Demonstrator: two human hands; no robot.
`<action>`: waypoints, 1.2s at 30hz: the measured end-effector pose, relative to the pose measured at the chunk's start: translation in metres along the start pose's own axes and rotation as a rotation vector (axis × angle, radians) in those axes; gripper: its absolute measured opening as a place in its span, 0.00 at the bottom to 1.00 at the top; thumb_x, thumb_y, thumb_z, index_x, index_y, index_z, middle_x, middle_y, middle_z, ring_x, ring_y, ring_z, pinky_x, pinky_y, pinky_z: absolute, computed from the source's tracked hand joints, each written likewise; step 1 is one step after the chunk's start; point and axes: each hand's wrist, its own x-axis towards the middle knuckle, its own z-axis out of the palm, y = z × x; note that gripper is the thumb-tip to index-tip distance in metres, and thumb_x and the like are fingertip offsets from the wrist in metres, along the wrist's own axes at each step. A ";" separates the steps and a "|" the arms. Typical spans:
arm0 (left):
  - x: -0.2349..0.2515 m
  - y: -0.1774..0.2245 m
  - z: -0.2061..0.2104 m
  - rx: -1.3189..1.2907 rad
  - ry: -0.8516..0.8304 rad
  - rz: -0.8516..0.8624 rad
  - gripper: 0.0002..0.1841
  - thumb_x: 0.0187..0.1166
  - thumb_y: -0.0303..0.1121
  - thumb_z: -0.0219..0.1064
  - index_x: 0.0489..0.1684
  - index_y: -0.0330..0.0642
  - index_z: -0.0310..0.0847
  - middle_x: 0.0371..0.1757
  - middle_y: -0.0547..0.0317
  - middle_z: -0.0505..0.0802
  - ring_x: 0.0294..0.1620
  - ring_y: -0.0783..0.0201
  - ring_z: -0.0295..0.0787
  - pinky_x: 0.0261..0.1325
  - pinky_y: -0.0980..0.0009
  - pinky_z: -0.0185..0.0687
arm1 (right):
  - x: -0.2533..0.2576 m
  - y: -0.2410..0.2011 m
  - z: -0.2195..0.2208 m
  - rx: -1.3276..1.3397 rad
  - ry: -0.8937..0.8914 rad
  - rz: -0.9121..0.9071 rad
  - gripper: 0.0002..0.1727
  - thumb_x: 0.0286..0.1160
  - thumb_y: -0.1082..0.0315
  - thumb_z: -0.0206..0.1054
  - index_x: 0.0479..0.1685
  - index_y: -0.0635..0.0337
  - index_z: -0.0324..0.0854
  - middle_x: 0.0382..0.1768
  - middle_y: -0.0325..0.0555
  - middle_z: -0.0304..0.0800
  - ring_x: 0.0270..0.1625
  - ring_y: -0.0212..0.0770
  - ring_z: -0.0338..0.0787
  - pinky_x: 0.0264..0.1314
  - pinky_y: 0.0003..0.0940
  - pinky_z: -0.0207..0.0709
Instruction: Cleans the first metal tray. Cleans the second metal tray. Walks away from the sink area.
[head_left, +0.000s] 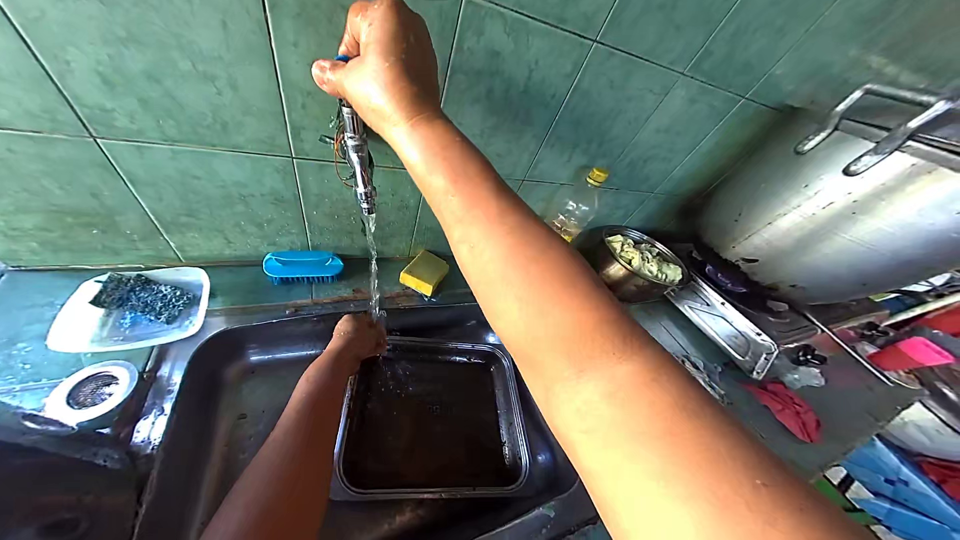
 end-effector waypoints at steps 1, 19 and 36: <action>-0.003 0.001 0.000 0.050 0.006 0.019 0.12 0.86 0.26 0.63 0.59 0.26 0.79 0.51 0.38 0.90 0.47 0.53 0.90 0.57 0.57 0.86 | -0.002 -0.003 0.003 -0.029 0.029 0.008 0.12 0.70 0.53 0.77 0.36 0.51 0.89 0.40 0.37 0.91 0.49 0.35 0.90 0.51 0.37 0.80; -0.127 0.001 -0.090 0.966 0.044 -0.182 0.14 0.85 0.34 0.67 0.43 0.27 0.87 0.45 0.30 0.91 0.49 0.35 0.90 0.56 0.35 0.81 | -0.322 0.171 0.126 0.152 -1.005 0.851 0.27 0.78 0.65 0.69 0.74 0.70 0.76 0.65 0.69 0.85 0.67 0.62 0.87 0.70 0.63 0.79; -0.094 -0.082 -0.042 0.457 -0.065 -0.310 0.17 0.80 0.27 0.71 0.65 0.32 0.80 0.59 0.36 0.89 0.55 0.47 0.91 0.59 0.50 0.88 | -0.288 0.219 0.059 -0.023 -0.810 0.727 0.16 0.72 0.71 0.72 0.55 0.72 0.82 0.55 0.70 0.88 0.59 0.65 0.90 0.60 0.64 0.82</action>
